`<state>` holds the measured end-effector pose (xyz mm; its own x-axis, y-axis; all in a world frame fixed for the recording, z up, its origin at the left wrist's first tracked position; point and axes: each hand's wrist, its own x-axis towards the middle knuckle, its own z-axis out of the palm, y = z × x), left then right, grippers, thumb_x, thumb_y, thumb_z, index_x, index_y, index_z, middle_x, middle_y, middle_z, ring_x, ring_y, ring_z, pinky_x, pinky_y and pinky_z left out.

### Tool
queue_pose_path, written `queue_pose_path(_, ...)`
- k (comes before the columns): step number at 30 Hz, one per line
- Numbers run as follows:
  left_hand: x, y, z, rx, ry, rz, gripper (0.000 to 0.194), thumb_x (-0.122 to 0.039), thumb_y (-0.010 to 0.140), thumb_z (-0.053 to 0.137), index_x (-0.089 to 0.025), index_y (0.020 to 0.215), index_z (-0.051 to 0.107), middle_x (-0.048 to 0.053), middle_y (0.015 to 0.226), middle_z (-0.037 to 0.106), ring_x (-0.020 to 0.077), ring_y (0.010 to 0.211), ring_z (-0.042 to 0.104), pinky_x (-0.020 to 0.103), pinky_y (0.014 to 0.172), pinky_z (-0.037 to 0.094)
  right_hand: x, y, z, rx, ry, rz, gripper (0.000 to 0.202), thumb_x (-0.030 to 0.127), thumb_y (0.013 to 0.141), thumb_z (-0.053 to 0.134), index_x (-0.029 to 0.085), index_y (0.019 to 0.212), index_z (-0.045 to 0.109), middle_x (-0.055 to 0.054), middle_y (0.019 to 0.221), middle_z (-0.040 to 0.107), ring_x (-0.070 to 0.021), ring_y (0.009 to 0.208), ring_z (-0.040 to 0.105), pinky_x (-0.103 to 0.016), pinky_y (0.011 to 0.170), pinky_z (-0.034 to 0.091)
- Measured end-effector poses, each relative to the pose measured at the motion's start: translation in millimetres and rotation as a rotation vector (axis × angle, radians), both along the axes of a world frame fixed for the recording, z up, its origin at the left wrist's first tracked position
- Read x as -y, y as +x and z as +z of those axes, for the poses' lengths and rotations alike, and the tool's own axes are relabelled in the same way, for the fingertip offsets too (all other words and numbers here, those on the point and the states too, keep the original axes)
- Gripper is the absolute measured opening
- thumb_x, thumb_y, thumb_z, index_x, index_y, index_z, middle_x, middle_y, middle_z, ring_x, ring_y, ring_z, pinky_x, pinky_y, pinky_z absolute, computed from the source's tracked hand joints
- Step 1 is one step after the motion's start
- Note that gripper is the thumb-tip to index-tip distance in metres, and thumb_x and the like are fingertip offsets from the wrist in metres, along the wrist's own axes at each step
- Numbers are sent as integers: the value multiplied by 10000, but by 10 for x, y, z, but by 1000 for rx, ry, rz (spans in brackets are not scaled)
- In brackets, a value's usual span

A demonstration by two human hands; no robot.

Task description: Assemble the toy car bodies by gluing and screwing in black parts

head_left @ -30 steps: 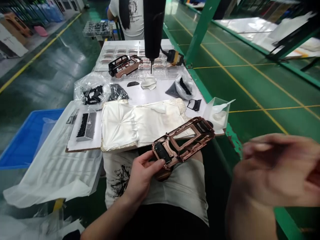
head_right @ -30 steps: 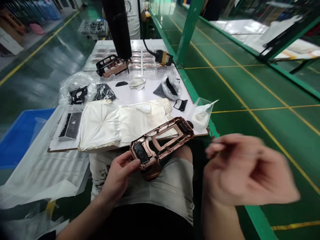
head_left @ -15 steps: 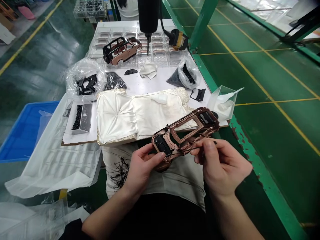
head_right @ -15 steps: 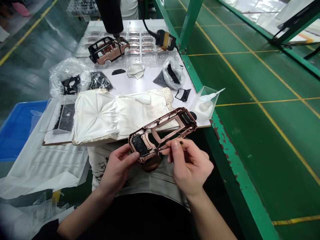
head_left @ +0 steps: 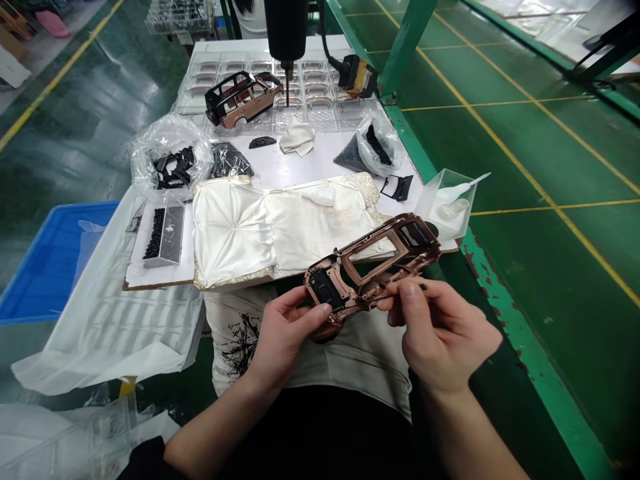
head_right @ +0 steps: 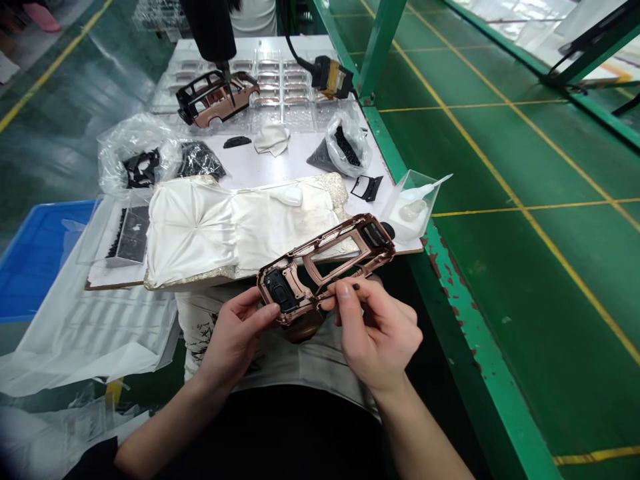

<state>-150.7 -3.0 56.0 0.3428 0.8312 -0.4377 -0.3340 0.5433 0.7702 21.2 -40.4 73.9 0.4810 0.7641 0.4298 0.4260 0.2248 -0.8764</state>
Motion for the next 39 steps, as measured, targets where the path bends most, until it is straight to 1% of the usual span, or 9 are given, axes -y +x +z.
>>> queue_pose_path(7, -2, -5, 6, 19, 3, -5, 337, -301, 766, 868, -166, 1067, 802, 81, 974, 846, 191, 831, 774, 277, 791, 638, -13, -24, -33, -136, 62, -44, 103, 208, 980, 697, 189, 915, 775, 0, 686, 733, -104, 463, 595, -242, 409, 470)
queue_pose_path(11, -4, -18, -12, 16, 2, -7, 350, -299, 769, 867, -164, 1084, 799, 88, 1003, 846, 202, 867, 780, 284, 815, 638, -133, 57, 64, -227, 268, -259, 176, 311, 932, 762, 198, 798, 749, 2, 651, 691, -130, 442, 581, -281, 346, 415)
queue_pose_path(14, -10, -16, -20, 14, -7, -5, 376, -312, 751, 880, -164, 1087, 801, 99, 1027, 848, 227, 891, 790, 299, 820, 645, -249, 301, 190, -148, 362, -434, 224, 405, 900, 784, 247, 749, 738, -8, 652, 653, -166, 472, 578, -327, 346, 380)
queue_pose_path(18, -4, -2, -3, -6, -34, -16, 389, -334, 742, 888, -182, 1091, 805, 95, 1042, 853, 231, 904, 802, 276, 827, 645, -348, 791, 309, 67, 368, -597, 182, 406, 918, 765, 264, 802, 769, -33, 702, 682, -203, 554, 621, -374, 470, 455)
queue_pose_path(22, 7, 1, -23, -39, -52, -5, 428, -361, 725, 896, -186, 1104, 802, 100, 1070, 852, 260, 973, 805, 287, 873, 652, -447, 1164, 334, 191, 308, -586, 204, 376, 931, 742, 193, 851, 779, -42, 693, 711, -184, 553, 633, -345, 540, 514)
queue_pose_path(27, 10, 1, -60, -48, -30, -18, 453, -374, 723, 894, -187, 1124, 797, 102, 1076, 850, 270, 988, 803, 311, 910, 651, -642, 1352, 189, 280, 225, -533, 272, 402, 957, 688, 155, 880, 772, -29, 708, 724, -134, 524, 594, -279, 539, 482)
queue_pose_path(33, -9, 10, -11, -51, -15, -9, 434, -377, 718, 897, -181, 1094, 806, 103, 1069, 849, 260, 982, 797, 309, 917, 642, -819, 1503, 109, 438, -62, -266, 256, 335, 904, 722, 167, 715, 761, -5, 654, 627, -134, 600, 552, -293, 580, 403)
queue_pose_path(36, -11, 17, 22, -37, -26, 0, 425, -371, 708, 904, -175, 1072, 810, 101, 1023, 853, 247, 904, 803, 304, 862, 647, -736, 1306, 242, 410, 216, -487, 247, 311, 952, 702, 182, 746, 751, -10, 669, 605, -143, 621, 544, -314, 600, 414)
queue_pose_path(39, -7, 20, 38, -12, -18, -1, 392, -351, 713, 902, -170, 1049, 812, 95, 974, 853, 226, 833, 797, 290, 801, 643, -520, 849, 362, 209, 512, -636, 176, 317, 993, 681, 233, 871, 776, -15, 729, 645, -135, 582, 579, -305, 521, 426)
